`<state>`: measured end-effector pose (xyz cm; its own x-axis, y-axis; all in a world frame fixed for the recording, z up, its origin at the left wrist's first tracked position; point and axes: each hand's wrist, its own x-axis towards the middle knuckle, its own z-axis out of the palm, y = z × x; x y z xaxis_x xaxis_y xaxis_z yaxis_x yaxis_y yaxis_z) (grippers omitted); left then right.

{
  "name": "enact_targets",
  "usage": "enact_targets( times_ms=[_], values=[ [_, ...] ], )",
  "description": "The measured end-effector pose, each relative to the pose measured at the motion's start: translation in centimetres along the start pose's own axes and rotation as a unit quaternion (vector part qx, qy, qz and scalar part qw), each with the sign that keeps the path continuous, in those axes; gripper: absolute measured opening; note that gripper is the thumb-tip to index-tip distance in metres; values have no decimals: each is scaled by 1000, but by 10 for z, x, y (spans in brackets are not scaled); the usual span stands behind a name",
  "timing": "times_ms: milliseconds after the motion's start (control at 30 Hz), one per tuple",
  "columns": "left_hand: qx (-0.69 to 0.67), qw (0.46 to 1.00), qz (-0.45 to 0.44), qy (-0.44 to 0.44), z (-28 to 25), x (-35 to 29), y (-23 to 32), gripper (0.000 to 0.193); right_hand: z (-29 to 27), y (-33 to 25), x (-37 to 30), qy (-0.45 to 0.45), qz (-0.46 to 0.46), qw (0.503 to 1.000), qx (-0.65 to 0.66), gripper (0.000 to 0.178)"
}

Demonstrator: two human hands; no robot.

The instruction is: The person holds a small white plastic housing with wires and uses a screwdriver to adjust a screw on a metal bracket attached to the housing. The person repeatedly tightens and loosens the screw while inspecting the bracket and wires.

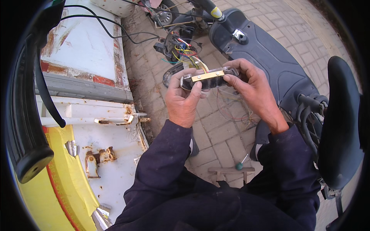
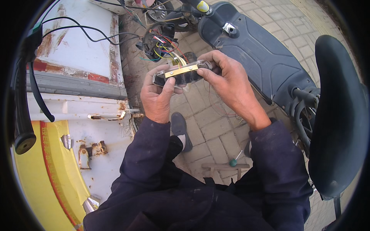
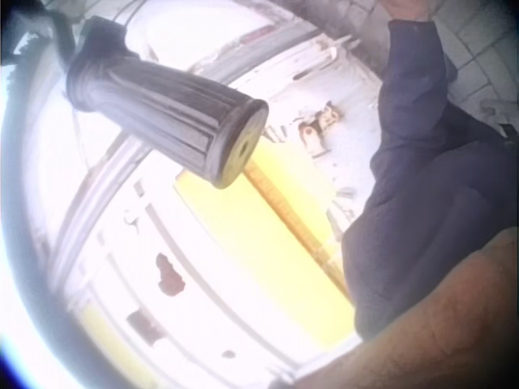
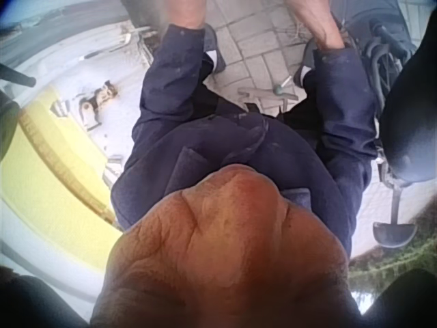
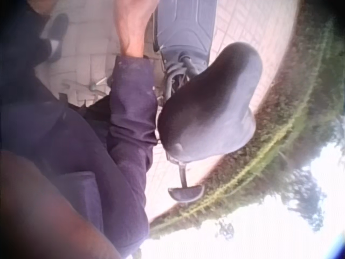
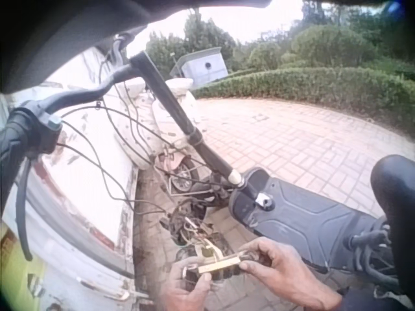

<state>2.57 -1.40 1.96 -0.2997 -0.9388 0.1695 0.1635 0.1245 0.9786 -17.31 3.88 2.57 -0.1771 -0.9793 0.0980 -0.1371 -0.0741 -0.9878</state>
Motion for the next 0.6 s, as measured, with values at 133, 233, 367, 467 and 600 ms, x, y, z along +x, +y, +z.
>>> enact_targets(
  times_ms=[133, 233, 367, 467, 600],
  values=[
    [-15, 999, -36, -5, -3, 2, 0, 43, 2, -1, -2, 13, 13, 1000, 8, 20],
    [-38, 998, -46, -34, -4, 4, -2, 47, 5, -4, -4, 23, 18, 998, 53, 22],
    [-56, 997, -32, -48, -2, 3, -5, 50, 13, -6, -8, -8, 12, 995, 99, 23],
    [-77, 995, -41, -48, -4, 4, -5, 49, 16, -8, -10, 9, -32, 999, 11, 23],
    [-95, 993, -45, -50, -5, 5, -3, 47, 20, -11, -14, 85, -61, 993, -50, 23]
  ],
)
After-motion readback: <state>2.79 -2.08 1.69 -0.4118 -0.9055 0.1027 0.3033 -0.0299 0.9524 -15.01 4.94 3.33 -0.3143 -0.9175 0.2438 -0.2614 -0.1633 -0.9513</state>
